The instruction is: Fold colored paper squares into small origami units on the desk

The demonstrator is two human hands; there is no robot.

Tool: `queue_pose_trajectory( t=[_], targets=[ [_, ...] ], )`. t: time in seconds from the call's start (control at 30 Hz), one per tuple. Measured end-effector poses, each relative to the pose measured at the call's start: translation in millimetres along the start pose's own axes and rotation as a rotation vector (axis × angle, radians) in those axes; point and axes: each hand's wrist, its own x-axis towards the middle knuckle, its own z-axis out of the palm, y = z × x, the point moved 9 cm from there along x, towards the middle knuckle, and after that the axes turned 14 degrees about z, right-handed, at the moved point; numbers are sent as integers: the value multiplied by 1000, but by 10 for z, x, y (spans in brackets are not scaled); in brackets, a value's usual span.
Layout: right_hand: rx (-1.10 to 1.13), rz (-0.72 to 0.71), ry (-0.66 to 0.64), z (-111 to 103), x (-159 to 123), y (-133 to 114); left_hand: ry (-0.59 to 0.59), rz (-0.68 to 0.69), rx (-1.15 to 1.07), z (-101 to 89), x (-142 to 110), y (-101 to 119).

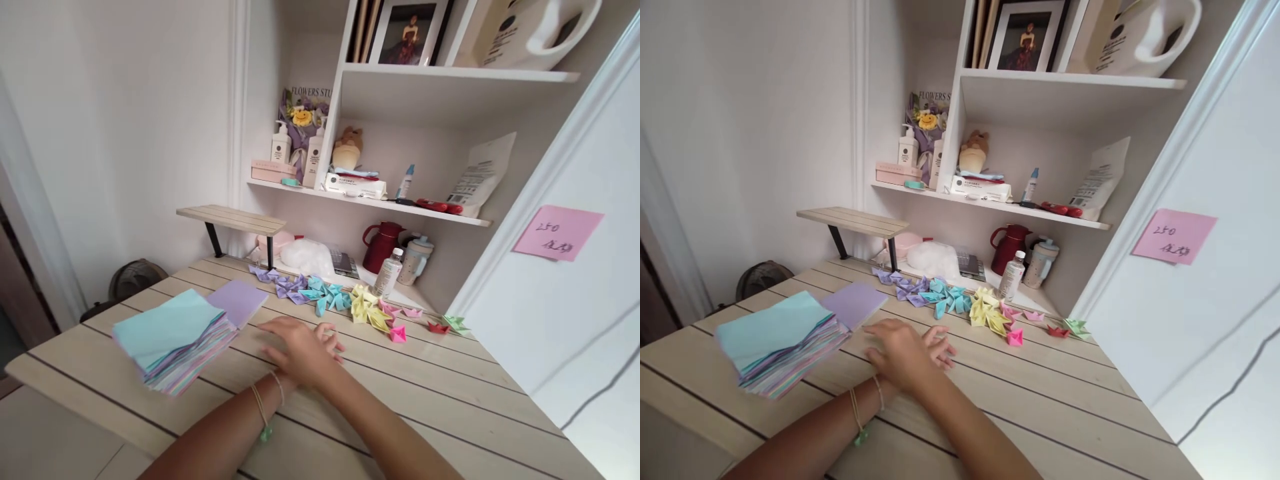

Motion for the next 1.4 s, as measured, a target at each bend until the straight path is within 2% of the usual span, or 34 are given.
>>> queue_pose_trajectory(
  t=[0.1,0.17,0.27,0.37,0.57,0.77,0.83,0.9,0.97,1.03,1.13,1.2,1.3,1.4],
  targets=[
    [-38,-145,-67,366,378,-415,-13,-26,38,-11,-12,-43],
    [-94,-243,-98,600,510,-586,-45,-45,40,-11,-7,-86],
    [-156,-318,-136,911,550,-686,-115,3,-8,12,21,-88],
    [-180,-365,-138,1076,491,-704,-122,36,-47,1,29,-86],
    [-208,-300,-124,1036,492,-619,-166,64,20,48,-9,-57],
    [-178,-299,-124,978,471,-621,-183,85,48,67,-16,-38],
    [-122,-257,-107,958,482,-602,-186,97,48,67,-21,-26],
    [-20,-158,-31,853,524,-536,-183,104,44,60,-28,-18],
    [129,-29,132,606,545,-389,-169,98,46,42,-27,-27],
    [276,51,321,264,468,-177,-139,77,47,18,-7,-56],
    [334,32,417,-190,200,193,-88,55,30,2,62,-99],
    [312,81,446,-458,-69,577,-89,54,20,31,109,-109],
    [331,283,502,-745,-530,1293,-135,55,19,87,112,-104],
    [560,527,551,-802,-896,1946,-155,98,27,74,57,-36]
  ],
)
